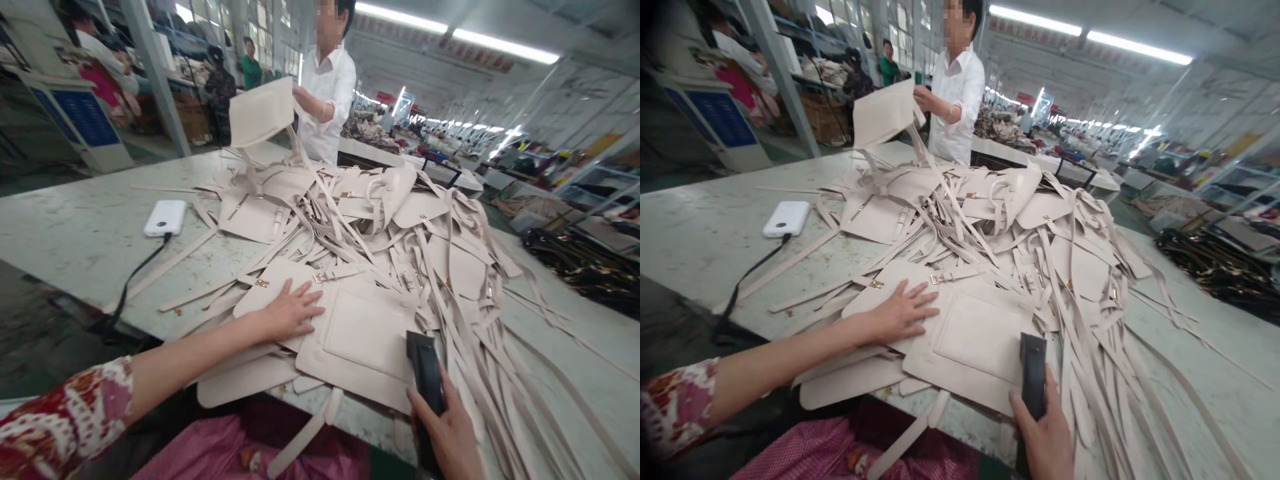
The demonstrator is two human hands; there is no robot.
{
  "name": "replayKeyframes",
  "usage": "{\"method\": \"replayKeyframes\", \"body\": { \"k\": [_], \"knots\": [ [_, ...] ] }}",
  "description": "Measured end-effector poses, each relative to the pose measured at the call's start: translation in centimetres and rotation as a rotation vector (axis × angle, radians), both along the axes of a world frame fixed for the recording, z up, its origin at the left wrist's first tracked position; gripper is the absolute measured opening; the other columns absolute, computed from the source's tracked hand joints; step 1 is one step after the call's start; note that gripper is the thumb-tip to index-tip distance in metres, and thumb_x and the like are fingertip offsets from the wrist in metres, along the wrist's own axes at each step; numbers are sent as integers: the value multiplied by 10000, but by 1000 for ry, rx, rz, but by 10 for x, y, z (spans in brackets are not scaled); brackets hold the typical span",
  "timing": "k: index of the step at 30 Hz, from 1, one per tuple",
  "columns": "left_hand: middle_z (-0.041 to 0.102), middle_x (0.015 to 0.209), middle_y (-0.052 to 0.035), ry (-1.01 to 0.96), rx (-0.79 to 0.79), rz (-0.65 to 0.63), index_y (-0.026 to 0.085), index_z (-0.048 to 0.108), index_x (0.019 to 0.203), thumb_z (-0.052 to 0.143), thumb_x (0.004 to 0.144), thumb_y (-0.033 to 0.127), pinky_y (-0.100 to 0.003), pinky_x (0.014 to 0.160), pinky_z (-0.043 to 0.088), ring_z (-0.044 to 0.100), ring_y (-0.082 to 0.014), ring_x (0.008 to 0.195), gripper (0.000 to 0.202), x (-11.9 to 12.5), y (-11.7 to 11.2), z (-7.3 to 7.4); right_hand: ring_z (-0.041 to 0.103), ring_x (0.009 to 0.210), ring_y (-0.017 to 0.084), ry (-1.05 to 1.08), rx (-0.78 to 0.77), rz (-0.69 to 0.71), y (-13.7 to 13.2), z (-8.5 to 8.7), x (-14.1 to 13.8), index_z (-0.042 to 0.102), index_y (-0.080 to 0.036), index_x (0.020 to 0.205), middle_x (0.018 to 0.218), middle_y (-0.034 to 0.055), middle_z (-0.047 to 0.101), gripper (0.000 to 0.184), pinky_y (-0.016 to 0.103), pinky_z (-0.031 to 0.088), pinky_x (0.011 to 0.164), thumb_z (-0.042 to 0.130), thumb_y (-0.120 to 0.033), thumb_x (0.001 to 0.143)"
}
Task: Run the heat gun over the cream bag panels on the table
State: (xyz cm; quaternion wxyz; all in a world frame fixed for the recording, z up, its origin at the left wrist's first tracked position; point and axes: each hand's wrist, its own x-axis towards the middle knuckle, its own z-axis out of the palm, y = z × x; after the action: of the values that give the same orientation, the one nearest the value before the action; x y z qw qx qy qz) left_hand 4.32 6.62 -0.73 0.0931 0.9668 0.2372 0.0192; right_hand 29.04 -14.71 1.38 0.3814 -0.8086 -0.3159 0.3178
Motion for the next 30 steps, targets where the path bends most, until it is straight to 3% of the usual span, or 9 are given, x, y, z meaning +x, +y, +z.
{"method": "replayKeyframes", "body": {
  "k": [3, 6, 9, 13, 15, 20, 23, 27, 30],
  "knots": [
    [307, 1394, -65, -40, 28, -29, 334, 406, 1239, 426, 831, 400, -610, 979, 98, 168, -305, 1299, 414, -17, 12, -5, 613, 610, 222, 103, 23, 175, -2, 10, -25, 336, -155, 1317, 708, 20, 688, 776, 272, 477, 520, 624, -380, 632],
    [313, 1387, -99, -87, 56, -30, 314, 438, 1221, 422, 839, 380, -572, 1000, 87, 202, -277, 1293, 388, -13, 8, -9, 589, 900, 258, 308, 49, 445, 8, 19, -51, 473, -143, 1234, 1077, 58, 632, 702, 288, 479, 725, 634, -268, 562],
    [339, 1371, -110, -114, 35, -35, 303, 448, 1214, 425, 841, 375, -556, 1008, 88, 228, -256, 1287, 380, -9, 4, -10, 596, 798, 218, 476, -36, 595, 29, 26, -74, 438, -182, 1262, 1077, 28, 623, 734, 285, 481, 680, 599, -187, 546],
    [363, 1362, -93, -131, -1, -37, 304, 464, 1199, 439, 837, 378, -546, 1015, 81, 240, -243, 1285, 371, -12, 5, -9, 469, 457, 106, 531, -80, 587, 50, 32, -86, 374, -215, 1298, 747, -23, 642, 730, 215, 415, 446, 555, -166, 593],
    [362, 1363, -89, -140, -7, -31, 301, 467, 1197, 440, 836, 378, -540, 1018, 81, 242, -239, 1285, 369, -13, 6, -10, 404, 404, 83, 555, -86, 588, 50, 30, -81, 362, -214, 1303, 663, -42, 611, 747, 196, 379, 408, 538, -144, 581],
    [374, 1355, -86, -161, 0, -31, 296, 469, 1192, 463, 822, 377, -528, 1022, 86, 256, -236, 1278, 378, -11, 7, -13, 460, 446, 107, 603, -131, 654, 44, 23, -68, 391, -209, 1289, 781, -8, 658, 766, 206, 384, 422, 585, -192, 549],
    [380, 1348, -91, -174, 17, -39, 287, 480, 1176, 467, 825, 359, -530, 1019, 82, 271, -234, 1267, 358, -10, 9, -16, 518, 488, 144, 538, -103, 579, 50, 24, -77, 373, -205, 1303, 809, 11, 669, 756, 244, 436, 462, 621, -269, 592],
    [455, 1257, -97, -226, 48, -48, 241, 530, 1089, 479, 819, 285, -492, 1012, 138, 345, -231, 1196, 278, -13, 7, -14, 500, 462, 120, 484, -21, 492, 48, 19, -85, 335, -199, 1321, 956, 32, 659, 775, 225, 410, 422, 612, -238, 598],
    [548, 1030, -64, -243, 64, -215, 225, 576, 928, 479, 805, 206, -366, 938, 276, 459, -184, 992, 158, -13, 1, -6, 484, 474, 108, 417, 30, 406, 28, 5, -75, 361, -149, 1305, 1033, 60, 638, 778, 213, 387, 419, 611, -228, 572]
  ]
}}
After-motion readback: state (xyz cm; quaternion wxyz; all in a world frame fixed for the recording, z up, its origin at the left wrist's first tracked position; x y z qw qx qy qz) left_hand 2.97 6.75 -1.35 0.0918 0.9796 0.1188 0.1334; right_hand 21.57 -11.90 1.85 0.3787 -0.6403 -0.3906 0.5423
